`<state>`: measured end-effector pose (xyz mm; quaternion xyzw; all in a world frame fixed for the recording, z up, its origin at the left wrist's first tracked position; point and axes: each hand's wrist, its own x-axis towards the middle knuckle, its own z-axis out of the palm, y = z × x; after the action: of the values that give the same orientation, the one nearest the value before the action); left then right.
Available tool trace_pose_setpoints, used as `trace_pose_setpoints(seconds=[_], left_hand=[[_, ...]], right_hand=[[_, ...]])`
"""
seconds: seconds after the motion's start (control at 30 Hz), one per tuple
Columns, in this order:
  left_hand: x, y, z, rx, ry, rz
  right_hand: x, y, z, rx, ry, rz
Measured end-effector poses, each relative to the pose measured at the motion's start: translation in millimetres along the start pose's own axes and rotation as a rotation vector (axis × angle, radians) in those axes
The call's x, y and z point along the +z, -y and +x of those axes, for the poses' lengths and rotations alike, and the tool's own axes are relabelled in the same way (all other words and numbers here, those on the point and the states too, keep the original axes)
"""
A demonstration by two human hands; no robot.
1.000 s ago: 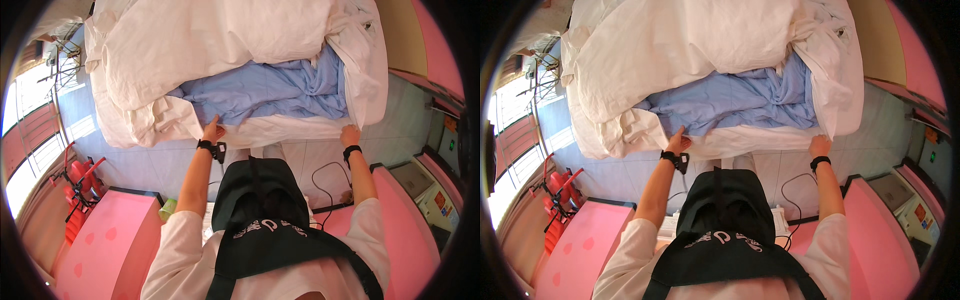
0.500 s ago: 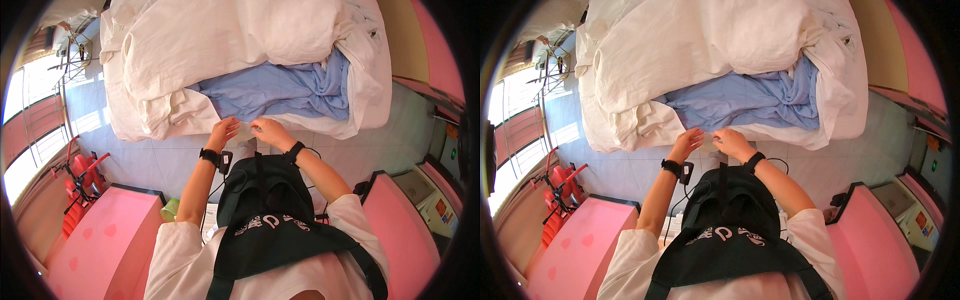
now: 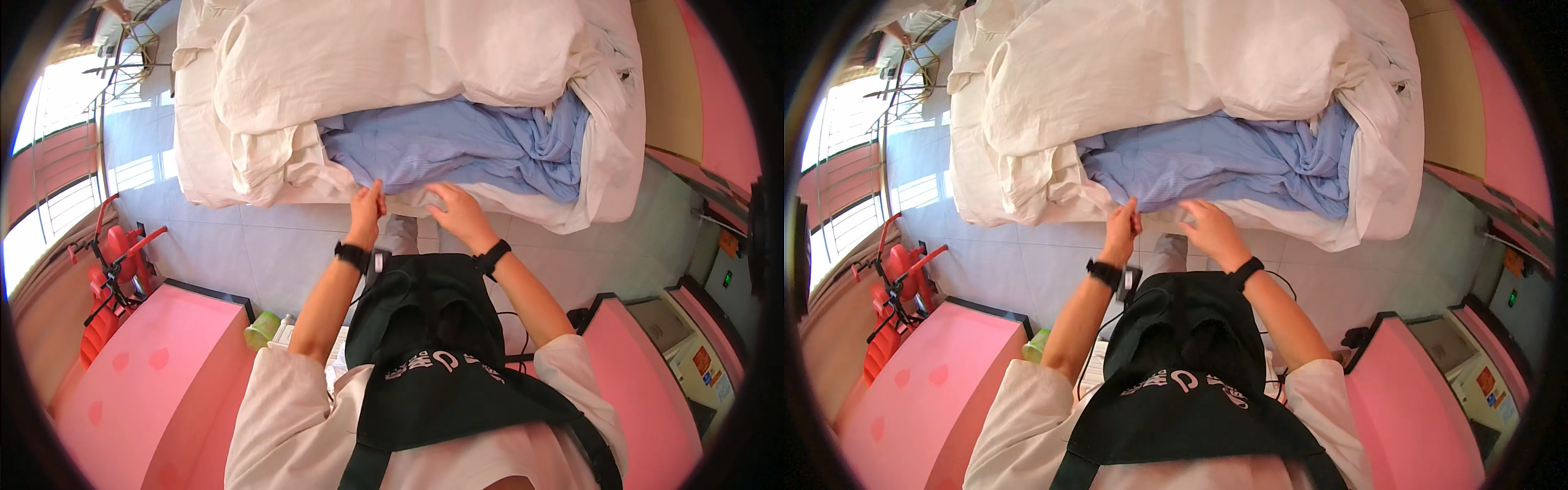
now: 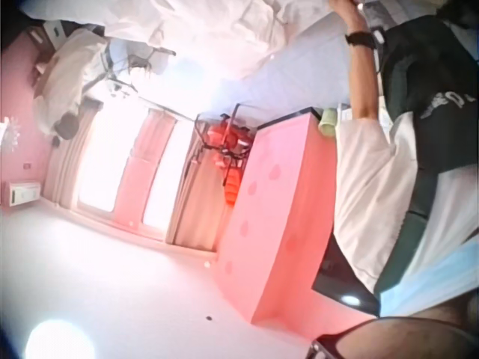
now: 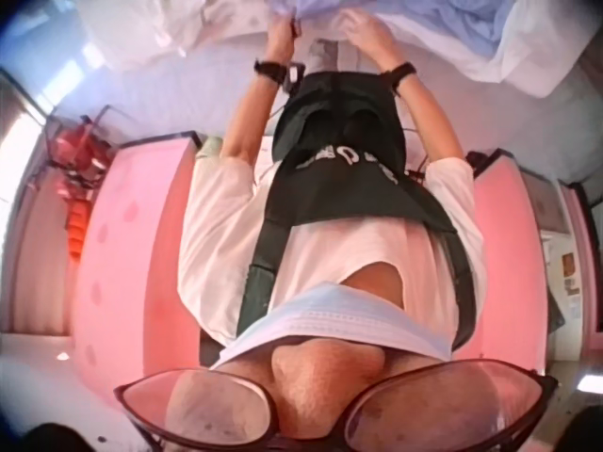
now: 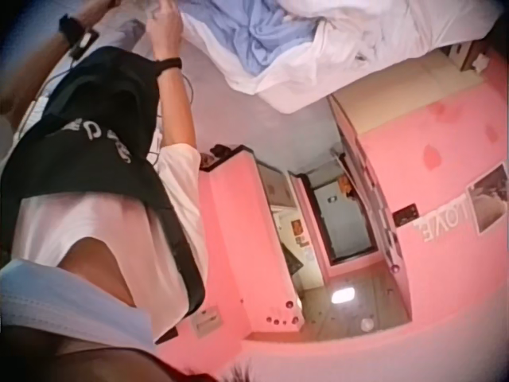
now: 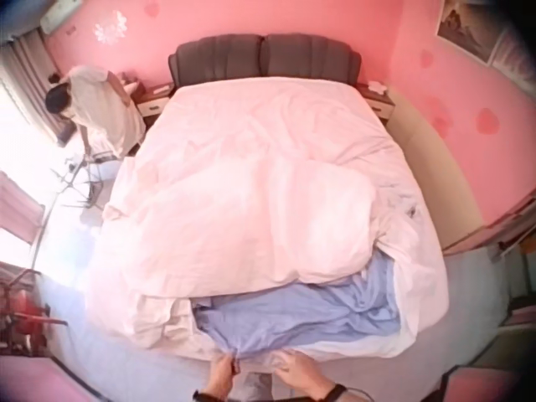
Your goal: The person removes pillowcases from pillows and pulls a duvet cover off a duvet by hand.
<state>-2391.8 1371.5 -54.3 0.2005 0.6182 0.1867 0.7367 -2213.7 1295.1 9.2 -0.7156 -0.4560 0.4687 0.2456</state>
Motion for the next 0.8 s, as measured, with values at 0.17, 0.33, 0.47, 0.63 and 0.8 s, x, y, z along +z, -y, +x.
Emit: trace_pose_setpoints(seconds=[0.17,0.33,0.47,0.63,0.8], left_hand=[[21.9,-34.7,-67.4,0.212,0.06,0.187],[23.2,-67.8,-66.3,0.938,-0.002,0.665],[-8.7,-67.4,-20.5,1.075,-0.017,1.238],[-76.2,-80.5,37.8,0.902,-0.34,1.805],[-149.0,-116.4,68.2,1.074,-0.533,1.692]], right_hand=[[15.0,47.7,30.7,-0.597,-0.193,-0.287],[-6.9,62.9,42.8,-0.354,-0.153,-0.243],[-34.6,108.8,22.5,-0.42,-0.165,-0.108],[-103.3,134.8,-22.1,-0.675,-0.353,-0.194],[-203.9,80.6,-103.7,-0.292,-0.876,-0.301]])
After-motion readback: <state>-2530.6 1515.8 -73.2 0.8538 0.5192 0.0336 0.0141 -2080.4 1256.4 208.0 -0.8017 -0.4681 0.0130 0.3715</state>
